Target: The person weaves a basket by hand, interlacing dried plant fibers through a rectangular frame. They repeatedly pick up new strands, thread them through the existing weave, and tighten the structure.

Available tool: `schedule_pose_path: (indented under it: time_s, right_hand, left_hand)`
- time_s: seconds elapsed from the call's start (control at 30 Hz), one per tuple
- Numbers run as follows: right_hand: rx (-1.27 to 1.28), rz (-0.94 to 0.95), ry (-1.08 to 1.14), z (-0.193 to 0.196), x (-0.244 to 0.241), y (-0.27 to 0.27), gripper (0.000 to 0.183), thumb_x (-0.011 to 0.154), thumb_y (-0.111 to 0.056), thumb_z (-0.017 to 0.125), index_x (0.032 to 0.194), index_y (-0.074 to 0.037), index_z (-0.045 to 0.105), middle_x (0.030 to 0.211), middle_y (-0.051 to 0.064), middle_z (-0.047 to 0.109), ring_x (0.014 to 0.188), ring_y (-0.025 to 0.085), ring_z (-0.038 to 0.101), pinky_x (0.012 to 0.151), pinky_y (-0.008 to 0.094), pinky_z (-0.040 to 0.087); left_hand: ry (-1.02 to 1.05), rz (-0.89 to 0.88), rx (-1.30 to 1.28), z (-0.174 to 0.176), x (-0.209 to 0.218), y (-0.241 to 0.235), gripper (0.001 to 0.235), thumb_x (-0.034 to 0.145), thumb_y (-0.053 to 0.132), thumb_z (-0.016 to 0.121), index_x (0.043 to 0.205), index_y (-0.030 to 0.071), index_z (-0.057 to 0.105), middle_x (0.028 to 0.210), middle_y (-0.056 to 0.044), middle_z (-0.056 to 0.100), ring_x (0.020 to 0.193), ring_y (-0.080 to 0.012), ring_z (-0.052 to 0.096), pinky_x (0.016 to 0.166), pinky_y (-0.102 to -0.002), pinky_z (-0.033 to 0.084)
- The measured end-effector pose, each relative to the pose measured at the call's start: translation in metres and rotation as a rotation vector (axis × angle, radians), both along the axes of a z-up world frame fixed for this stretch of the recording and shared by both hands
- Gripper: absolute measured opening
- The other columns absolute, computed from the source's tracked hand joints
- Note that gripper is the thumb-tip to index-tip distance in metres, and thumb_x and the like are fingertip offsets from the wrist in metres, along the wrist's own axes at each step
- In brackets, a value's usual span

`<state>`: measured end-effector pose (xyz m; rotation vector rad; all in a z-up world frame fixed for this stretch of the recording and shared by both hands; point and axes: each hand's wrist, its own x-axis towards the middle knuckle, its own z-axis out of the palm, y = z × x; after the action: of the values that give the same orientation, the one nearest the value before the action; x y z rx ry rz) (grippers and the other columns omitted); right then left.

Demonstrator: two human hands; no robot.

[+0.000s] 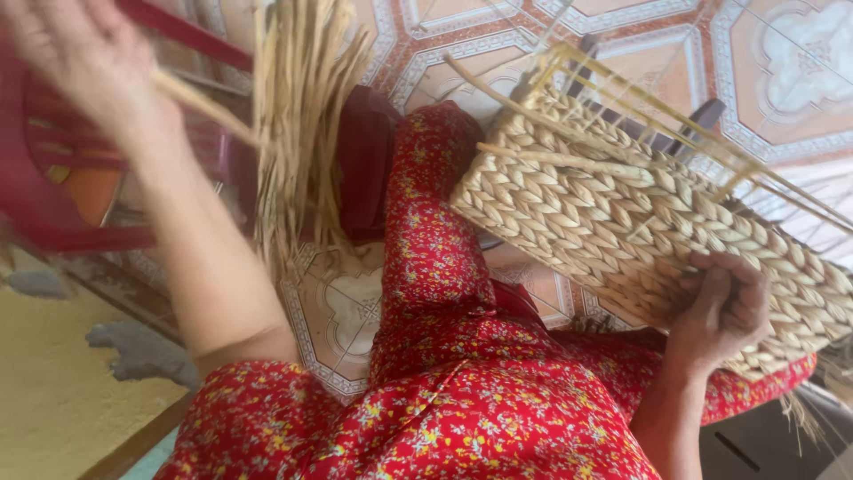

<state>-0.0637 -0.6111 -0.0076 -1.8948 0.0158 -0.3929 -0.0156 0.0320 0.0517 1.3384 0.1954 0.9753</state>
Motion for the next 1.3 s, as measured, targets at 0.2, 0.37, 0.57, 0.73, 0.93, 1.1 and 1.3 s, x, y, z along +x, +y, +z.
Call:
schedule_pose_path:
  time_s: [0.2,0.37,0.57,0.73,0.93,1.1,1.3]
  right_hand:
    - [-0.043,-0.024,-0.011,0.009,-0.005,0.005,0.016,0.118,0.010,0.052,0.114,0.001,0.064,0.102,0.009,0.072,0.079,0.007,0.063,0.071,0.019,0.050]
    - [-0.064,-0.178,-0.200,0.010,-0.016,-0.034,0.021,0.112,0.016,0.051,0.119,0.003,0.066,0.110,0.010,0.072,0.087,0.013,0.061,0.080,0.024,0.050]
    - [-0.235,-0.438,-0.191,0.012,-0.042,-0.096,0.034,0.105,0.007,0.053,0.138,0.005,0.057,0.130,0.012,0.062,0.112,0.015,0.057,0.095,0.031,0.050]
    - [0.084,-0.297,0.020,-0.022,-0.039,-0.099,0.037,0.122,-0.012,0.049,0.157,0.001,0.050,0.132,0.010,0.064,0.114,0.015,0.057,0.104,0.030,0.049]
    - [0.095,-0.203,-0.062,-0.034,-0.022,-0.119,0.043,0.121,-0.013,0.053,0.158,0.004,0.042,0.146,0.016,0.063,0.128,0.019,0.062,0.113,0.032,0.050]
    - [-0.023,-0.215,-0.120,-0.037,-0.010,-0.128,0.038,0.121,-0.010,0.052,0.155,0.007,0.052,0.144,0.016,0.066,0.130,0.019,0.064,0.115,0.032,0.050]
    - [-0.216,-0.309,-0.038,-0.016,-0.025,-0.123,0.033,0.115,-0.009,0.054,0.143,0.006,0.064,0.122,0.009,0.072,0.110,0.014,0.065,0.099,0.031,0.053]
  left_hand:
    - [0.406,-0.216,0.506,-0.007,0.011,-0.111,0.038,0.119,0.041,0.046,0.124,0.006,0.061,0.081,0.000,0.048,0.068,-0.0090,0.046,0.060,-0.024,0.040]
    - [0.443,-0.584,0.573,-0.035,0.016,-0.209,0.039,0.116,0.044,0.046,0.109,0.006,0.056,0.092,0.003,0.064,0.080,-0.0095,0.064,0.065,-0.025,0.056]
    - [0.490,-0.667,0.370,-0.073,-0.006,-0.248,0.042,0.115,0.043,0.045,0.101,0.009,0.063,0.088,-0.001,0.058,0.079,-0.0140,0.053,0.074,-0.025,0.043]
    - [0.508,-0.627,0.094,-0.086,-0.015,-0.271,0.039,0.112,0.044,0.046,0.109,0.008,0.062,0.091,0.003,0.051,0.078,-0.0115,0.042,0.071,-0.024,0.035]
    - [0.450,-0.606,-0.016,-0.089,-0.017,-0.285,0.033,0.115,0.040,0.046,0.109,0.010,0.059,0.092,-0.001,0.048,0.077,-0.0142,0.037,0.075,-0.031,0.034]
    - [0.357,-0.586,-0.035,-0.092,-0.019,-0.292,0.032,0.114,0.039,0.045,0.108,0.010,0.057,0.103,-0.002,0.057,0.104,-0.0145,0.053,0.100,-0.032,0.043]
    - [0.342,-0.611,-0.167,-0.093,-0.033,-0.293,0.028,0.111,0.035,0.049,0.120,0.010,0.057,0.107,-0.003,0.056,0.108,-0.0160,0.050,0.103,-0.034,0.040]
